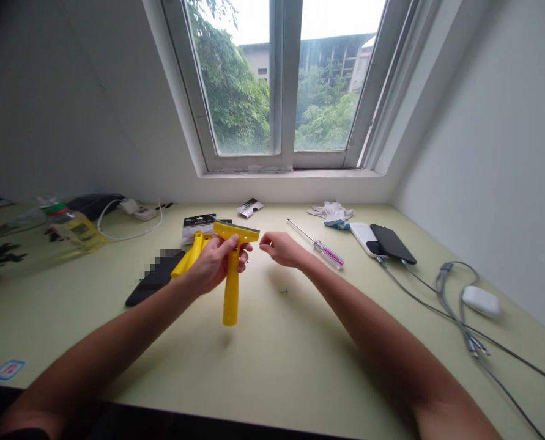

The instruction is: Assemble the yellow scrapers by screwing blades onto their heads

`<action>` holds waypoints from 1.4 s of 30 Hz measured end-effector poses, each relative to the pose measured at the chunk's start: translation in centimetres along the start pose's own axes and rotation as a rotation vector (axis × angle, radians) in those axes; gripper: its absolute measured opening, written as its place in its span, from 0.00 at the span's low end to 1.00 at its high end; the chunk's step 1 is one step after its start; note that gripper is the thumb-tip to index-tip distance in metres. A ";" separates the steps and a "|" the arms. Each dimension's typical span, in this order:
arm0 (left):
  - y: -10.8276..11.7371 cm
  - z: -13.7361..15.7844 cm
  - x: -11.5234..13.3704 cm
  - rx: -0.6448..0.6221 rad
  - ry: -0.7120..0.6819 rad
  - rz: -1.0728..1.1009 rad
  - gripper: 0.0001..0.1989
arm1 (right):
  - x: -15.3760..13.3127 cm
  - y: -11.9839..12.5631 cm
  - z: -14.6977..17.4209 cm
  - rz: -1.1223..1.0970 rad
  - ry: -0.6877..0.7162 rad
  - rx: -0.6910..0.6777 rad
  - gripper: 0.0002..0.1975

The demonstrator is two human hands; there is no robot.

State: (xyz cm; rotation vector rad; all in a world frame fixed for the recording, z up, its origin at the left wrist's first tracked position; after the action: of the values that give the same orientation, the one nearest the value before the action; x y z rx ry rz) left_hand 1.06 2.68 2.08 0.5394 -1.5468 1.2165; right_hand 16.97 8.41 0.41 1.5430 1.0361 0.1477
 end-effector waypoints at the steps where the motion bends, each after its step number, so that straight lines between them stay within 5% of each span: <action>1: 0.0 -0.1 -0.2 0.005 0.001 -0.003 0.15 | 0.0 1.4 0.5 -0.015 -0.019 0.056 0.12; 4: 0.0 -0.6 -1.0 0.055 0.001 -0.005 0.15 | -1.0 5.6 2.2 -0.234 -0.001 0.320 0.14; 7: -0.2 -1.2 -1.9 0.101 -0.010 -0.003 0.14 | -3.0 6.9 2.9 -0.271 0.072 0.282 0.13; 12: -0.5 -1.6 -3.3 0.129 -0.003 0.019 0.13 | -4.4 4.8 2.5 -0.088 0.148 0.270 0.08; 24: -0.2 -1.0 -4.6 0.084 -0.051 -0.034 0.13 | -4.1 2.9 2.1 -0.105 0.148 0.280 0.04; 29: -0.6 -0.8 -4.2 0.055 -0.076 -0.060 0.14 | -3.3 2.9 1.8 -0.231 0.094 0.232 0.06; 37: -1.3 -0.4 -3.6 0.028 -0.088 -0.072 0.13 | -3.1 2.3 1.7 -0.775 0.022 0.112 0.16; 42: -1.3 -0.4 -3.5 0.036 -0.082 -0.097 0.13 | -3.8 2.0 1.7 -0.875 -0.025 0.063 0.16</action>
State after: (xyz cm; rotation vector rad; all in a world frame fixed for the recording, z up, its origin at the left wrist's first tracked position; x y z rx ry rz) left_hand 3.59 1.70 -0.60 0.6879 -1.5514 1.1623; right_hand 16.78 4.88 3.27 1.0203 1.6088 -0.5124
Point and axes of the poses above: each hand's wrist, its own z-axis away from the middle knuckle, its own y-axis out of the back of the hand, x = y × z, the point moved 4 cm from there along -z, towards the middle knuckle, and after that the axes turned 11 degrees about y, right-handed, at the moved point
